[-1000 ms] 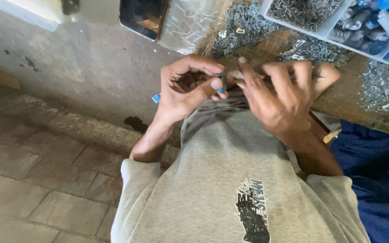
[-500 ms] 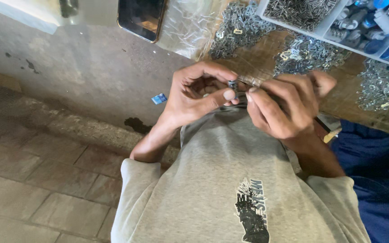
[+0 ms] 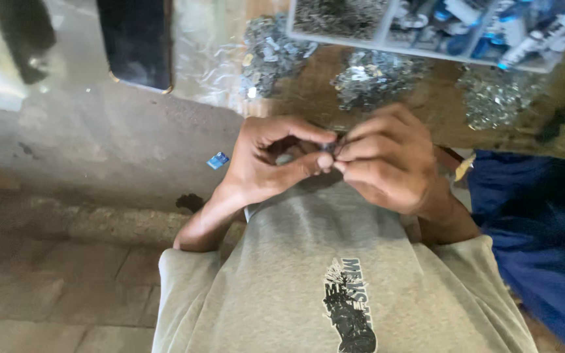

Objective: The person sits at a workbench assembling small blue and gray plastic components, fitting parts together by hand one at a time and placing finished assemblies with piles of similar parts on the bench.

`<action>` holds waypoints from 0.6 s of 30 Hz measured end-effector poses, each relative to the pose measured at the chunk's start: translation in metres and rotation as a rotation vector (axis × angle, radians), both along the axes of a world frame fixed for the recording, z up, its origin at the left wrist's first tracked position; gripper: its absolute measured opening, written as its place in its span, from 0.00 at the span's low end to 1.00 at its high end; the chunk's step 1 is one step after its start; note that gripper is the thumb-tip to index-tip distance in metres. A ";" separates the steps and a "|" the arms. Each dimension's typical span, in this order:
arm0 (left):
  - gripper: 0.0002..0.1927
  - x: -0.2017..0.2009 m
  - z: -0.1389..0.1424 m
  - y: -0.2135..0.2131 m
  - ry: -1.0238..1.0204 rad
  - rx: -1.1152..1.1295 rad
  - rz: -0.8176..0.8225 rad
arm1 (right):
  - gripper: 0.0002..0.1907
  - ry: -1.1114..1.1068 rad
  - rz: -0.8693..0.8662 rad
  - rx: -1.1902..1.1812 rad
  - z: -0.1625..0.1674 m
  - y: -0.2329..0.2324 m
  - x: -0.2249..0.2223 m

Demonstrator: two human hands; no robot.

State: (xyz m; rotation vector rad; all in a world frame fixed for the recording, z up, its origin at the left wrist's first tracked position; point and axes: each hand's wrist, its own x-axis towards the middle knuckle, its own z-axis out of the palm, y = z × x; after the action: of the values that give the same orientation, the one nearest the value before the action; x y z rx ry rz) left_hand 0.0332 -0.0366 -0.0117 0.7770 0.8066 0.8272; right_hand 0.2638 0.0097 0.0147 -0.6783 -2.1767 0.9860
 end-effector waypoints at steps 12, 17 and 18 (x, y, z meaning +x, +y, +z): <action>0.15 0.017 -0.003 0.019 -0.023 0.284 -0.139 | 0.09 -0.885 -0.746 -0.107 0.041 -0.065 0.155; 0.13 0.017 -0.008 0.021 -0.152 0.301 -0.041 | 0.08 -0.898 -0.791 0.004 0.011 -0.082 0.176; 0.14 0.018 -0.010 0.022 -0.108 0.377 -0.025 | 0.07 -0.881 -0.819 -0.013 0.007 -0.079 0.173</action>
State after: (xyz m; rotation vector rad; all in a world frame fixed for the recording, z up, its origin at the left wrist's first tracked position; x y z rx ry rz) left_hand 0.0515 -0.0143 -0.0215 1.0629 0.5490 1.0051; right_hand 0.4371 -0.0694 0.0215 -2.0821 -2.1593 0.2506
